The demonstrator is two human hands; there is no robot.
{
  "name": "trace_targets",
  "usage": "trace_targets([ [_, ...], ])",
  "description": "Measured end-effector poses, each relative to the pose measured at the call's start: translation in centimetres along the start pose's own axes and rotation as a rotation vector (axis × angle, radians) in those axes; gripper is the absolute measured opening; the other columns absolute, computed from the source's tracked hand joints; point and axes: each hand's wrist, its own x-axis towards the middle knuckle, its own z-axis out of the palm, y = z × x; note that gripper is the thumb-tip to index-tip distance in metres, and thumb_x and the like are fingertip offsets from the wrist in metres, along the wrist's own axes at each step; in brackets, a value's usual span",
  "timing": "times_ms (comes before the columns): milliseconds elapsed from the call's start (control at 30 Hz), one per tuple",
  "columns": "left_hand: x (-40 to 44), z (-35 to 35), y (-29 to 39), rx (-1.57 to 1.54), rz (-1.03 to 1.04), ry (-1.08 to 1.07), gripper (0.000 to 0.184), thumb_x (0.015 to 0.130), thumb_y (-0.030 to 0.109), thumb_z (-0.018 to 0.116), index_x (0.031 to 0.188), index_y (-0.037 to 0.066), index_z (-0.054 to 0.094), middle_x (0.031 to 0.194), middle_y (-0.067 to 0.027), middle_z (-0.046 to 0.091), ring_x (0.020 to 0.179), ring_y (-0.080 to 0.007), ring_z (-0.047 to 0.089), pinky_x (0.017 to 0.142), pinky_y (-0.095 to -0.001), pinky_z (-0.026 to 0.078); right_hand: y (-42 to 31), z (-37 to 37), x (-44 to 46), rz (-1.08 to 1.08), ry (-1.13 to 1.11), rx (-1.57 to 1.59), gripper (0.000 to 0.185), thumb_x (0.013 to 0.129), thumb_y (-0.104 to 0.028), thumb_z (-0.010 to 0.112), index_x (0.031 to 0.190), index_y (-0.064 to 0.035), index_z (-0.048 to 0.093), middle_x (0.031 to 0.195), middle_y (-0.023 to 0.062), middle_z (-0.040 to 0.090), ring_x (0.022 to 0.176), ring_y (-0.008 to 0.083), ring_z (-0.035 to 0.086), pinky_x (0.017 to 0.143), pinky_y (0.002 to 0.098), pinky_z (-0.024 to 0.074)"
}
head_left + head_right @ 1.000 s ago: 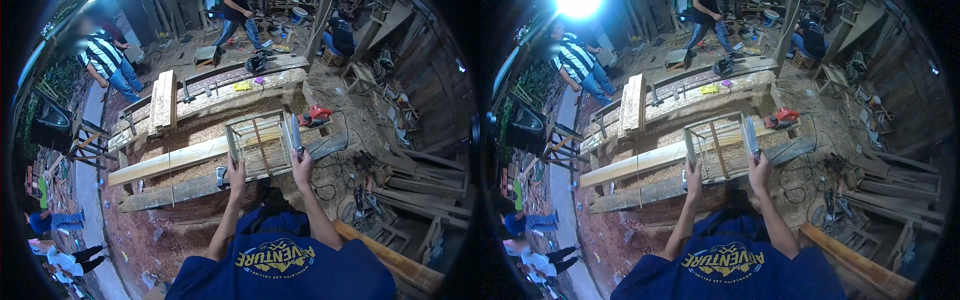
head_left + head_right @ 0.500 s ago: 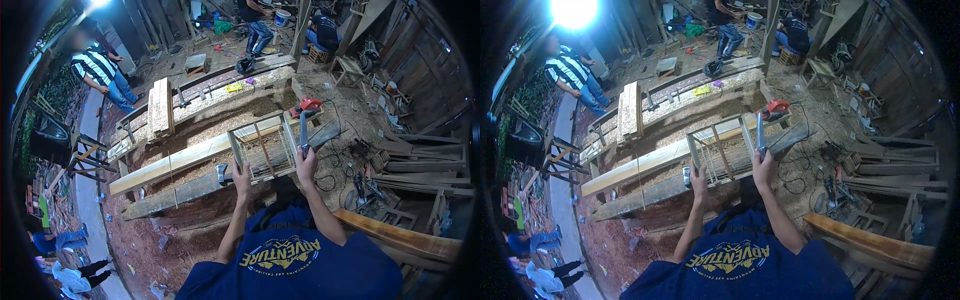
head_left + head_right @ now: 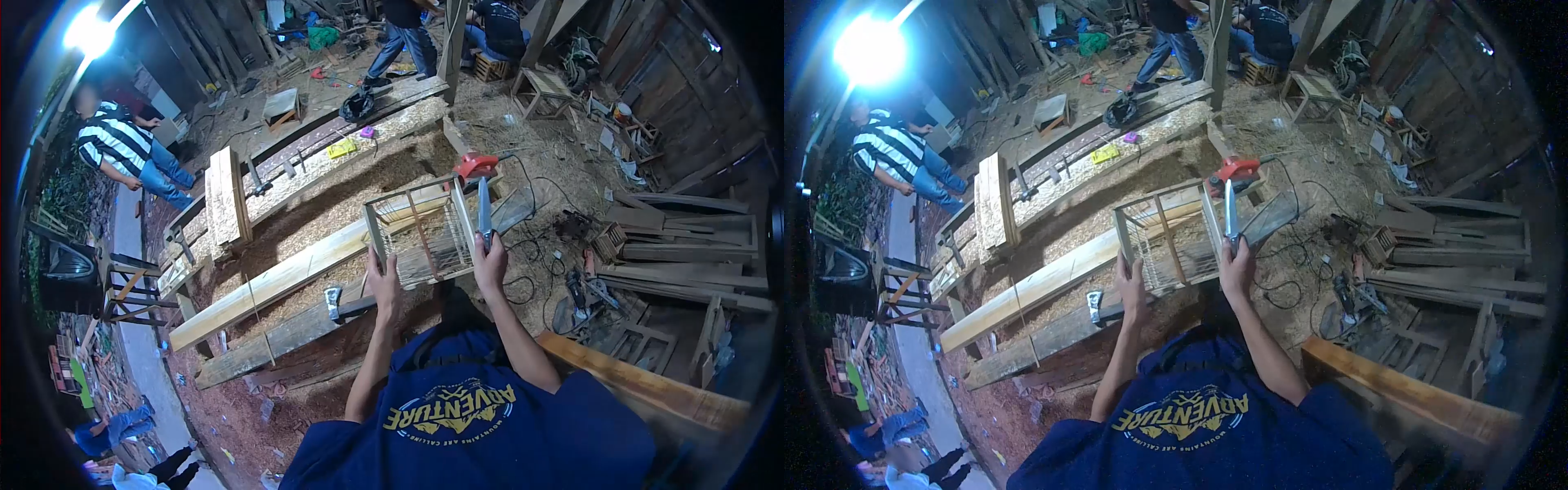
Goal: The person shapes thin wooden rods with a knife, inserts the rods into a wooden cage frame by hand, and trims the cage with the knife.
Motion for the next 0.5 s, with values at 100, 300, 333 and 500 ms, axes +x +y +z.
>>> trace_targets([
  [100,3.3,3.6,-0.4,0.022,-0.052,0.037,0.067,0.099,0.019,0.061,0.153,-0.005,0.030,0.154,-0.0205,0.039,0.139,-0.0261,0.042,0.114,-0.0350,0.033,1.3,1.3,5.3,0.026,-0.085,0.000,0.026,0.098,-0.028,0.058,0.100,-0.0019,0.062,0.083,0.0217,0.066,0.079,0.0441,0.064,0.069,0.0514,0.0474],
  [300,9.0,8.9,-3.7,0.132,-0.001,0.091,0.067,0.099,0.011,0.058,0.157,0.002,0.026,0.151,-0.0163,0.042,0.131,-0.0237,0.048,0.108,-0.0325,0.038,3.7,3.8,14.9,0.163,-0.336,0.090,0.026,0.098,-0.027,0.059,0.097,-0.0016,0.059,0.078,0.0200,0.065,0.073,0.0412,0.066,0.063,0.0483,0.0480],
  [333,9.5,9.3,-4.0,0.155,-0.010,0.095,0.067,0.099,0.010,0.057,0.157,0.001,0.025,0.152,-0.0164,0.040,0.133,-0.0239,0.046,0.109,-0.0324,0.037,4.1,4.4,15.9,0.156,-0.356,0.097,0.026,0.098,-0.027,0.059,0.096,-0.0014,0.059,0.077,0.0202,0.065,0.073,0.0415,0.065,0.062,0.0483,0.0477],
  [500,11.4,10.1,-7.3,0.196,0.015,0.168,0.065,0.100,0.006,0.050,0.158,0.003,0.023,0.146,-0.0155,0.045,0.123,-0.0212,0.051,0.102,-0.0309,0.041,8.0,8.0,19.1,-0.008,-0.338,0.082,0.026,0.098,-0.024,0.061,0.089,-0.0007,0.056,0.064,0.0128,0.053,0.056,0.0239,0.052,0.056,0.0425,0.0411],
])
